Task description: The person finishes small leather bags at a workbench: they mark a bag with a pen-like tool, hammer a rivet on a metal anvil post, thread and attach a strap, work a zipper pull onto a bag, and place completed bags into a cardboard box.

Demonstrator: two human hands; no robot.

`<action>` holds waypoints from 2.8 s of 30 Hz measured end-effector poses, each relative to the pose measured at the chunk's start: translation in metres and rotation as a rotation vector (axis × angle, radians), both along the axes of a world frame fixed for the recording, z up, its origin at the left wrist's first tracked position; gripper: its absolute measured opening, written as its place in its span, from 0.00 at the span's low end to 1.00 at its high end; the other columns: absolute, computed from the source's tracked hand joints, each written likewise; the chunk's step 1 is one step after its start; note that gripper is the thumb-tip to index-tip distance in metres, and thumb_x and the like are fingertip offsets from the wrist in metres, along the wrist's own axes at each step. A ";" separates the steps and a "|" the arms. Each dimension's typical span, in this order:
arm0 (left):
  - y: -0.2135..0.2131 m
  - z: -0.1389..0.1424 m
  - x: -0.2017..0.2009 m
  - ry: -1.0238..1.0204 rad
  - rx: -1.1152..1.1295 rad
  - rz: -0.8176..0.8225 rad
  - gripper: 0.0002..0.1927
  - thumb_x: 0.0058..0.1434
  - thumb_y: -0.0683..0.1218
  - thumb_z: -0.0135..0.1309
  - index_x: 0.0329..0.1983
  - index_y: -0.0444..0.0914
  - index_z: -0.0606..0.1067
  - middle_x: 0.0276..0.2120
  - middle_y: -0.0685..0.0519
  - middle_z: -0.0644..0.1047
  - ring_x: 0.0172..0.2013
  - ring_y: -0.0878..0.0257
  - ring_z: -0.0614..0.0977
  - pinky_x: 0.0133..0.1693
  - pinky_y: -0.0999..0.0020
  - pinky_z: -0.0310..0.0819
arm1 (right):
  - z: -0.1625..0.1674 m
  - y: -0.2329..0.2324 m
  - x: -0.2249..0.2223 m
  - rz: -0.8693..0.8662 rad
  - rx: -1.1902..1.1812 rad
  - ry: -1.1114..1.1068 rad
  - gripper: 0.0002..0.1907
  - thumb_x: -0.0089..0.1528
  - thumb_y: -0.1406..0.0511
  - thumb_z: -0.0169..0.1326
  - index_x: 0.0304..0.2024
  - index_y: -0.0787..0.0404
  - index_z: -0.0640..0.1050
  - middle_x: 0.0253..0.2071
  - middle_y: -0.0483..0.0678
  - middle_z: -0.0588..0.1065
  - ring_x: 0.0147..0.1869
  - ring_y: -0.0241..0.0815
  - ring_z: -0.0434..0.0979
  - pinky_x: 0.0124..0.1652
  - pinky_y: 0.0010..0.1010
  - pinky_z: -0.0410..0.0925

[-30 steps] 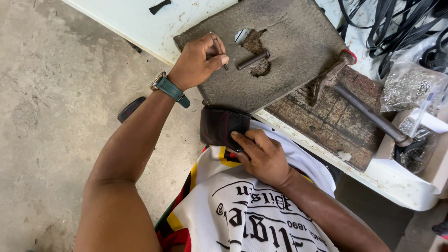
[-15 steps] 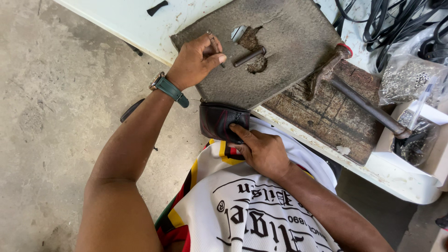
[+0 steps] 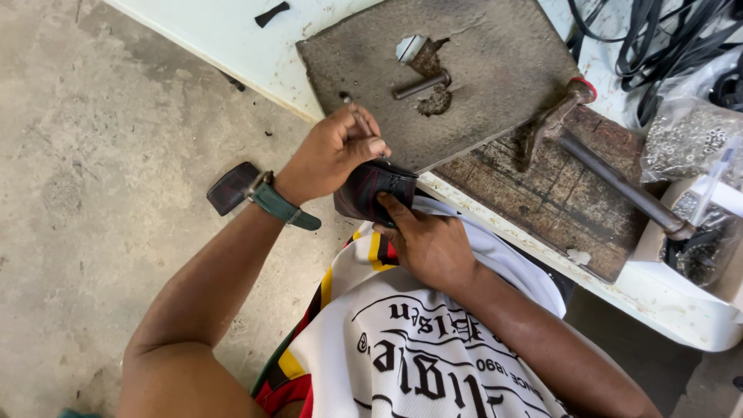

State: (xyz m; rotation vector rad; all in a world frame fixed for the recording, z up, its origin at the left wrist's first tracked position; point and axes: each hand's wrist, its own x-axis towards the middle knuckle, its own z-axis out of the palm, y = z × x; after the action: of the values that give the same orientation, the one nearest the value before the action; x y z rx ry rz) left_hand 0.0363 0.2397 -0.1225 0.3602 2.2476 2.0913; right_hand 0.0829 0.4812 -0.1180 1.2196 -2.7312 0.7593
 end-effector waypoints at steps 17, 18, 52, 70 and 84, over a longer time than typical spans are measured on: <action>-0.016 -0.001 -0.010 -0.036 0.016 -0.159 0.11 0.72 0.50 0.53 0.45 0.39 0.69 0.38 0.53 0.81 0.44 0.67 0.84 0.49 0.69 0.81 | 0.012 -0.013 -0.003 0.067 0.013 0.076 0.24 0.63 0.57 0.59 0.58 0.61 0.76 0.20 0.50 0.74 0.18 0.48 0.75 0.19 0.39 0.66; -0.017 -0.001 -0.010 -0.010 -0.003 -0.156 0.11 0.72 0.50 0.53 0.46 0.39 0.69 0.37 0.53 0.81 0.44 0.67 0.84 0.49 0.69 0.81 | 0.011 -0.014 -0.003 0.066 0.022 0.058 0.24 0.63 0.57 0.59 0.59 0.61 0.75 0.20 0.50 0.74 0.18 0.48 0.75 0.19 0.39 0.66; 0.002 0.019 0.039 0.242 -0.518 -0.008 0.07 0.67 0.43 0.57 0.42 0.35 0.73 0.34 0.47 0.82 0.35 0.52 0.86 0.37 0.63 0.78 | 0.025 0.153 -0.084 -0.646 0.374 0.367 0.23 0.63 0.52 0.69 0.54 0.58 0.82 0.48 0.53 0.78 0.47 0.51 0.79 0.43 0.43 0.73; 0.017 0.035 0.043 0.145 -0.651 0.035 0.08 0.66 0.47 0.54 0.42 0.38 0.73 0.33 0.44 0.81 0.34 0.45 0.84 0.35 0.56 0.78 | 0.162 0.043 -0.063 -0.045 0.317 0.183 0.23 0.71 0.51 0.52 0.28 0.60 0.75 0.17 0.50 0.70 0.18 0.48 0.69 0.22 0.40 0.70; 0.023 0.031 0.046 0.274 -0.628 0.079 0.08 0.65 0.46 0.56 0.40 0.37 0.73 0.33 0.44 0.81 0.35 0.46 0.84 0.36 0.58 0.78 | 0.130 0.055 -0.059 -0.027 0.618 -0.128 0.14 0.72 0.65 0.44 0.60 0.57 0.66 0.27 0.47 0.72 0.21 0.45 0.73 0.17 0.35 0.69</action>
State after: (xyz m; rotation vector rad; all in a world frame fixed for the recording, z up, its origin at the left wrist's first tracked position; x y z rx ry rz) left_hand 0.0823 0.2630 -0.0917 0.5400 2.9499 1.3046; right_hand 0.0244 0.5358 0.0124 1.2387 -3.2032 -0.0364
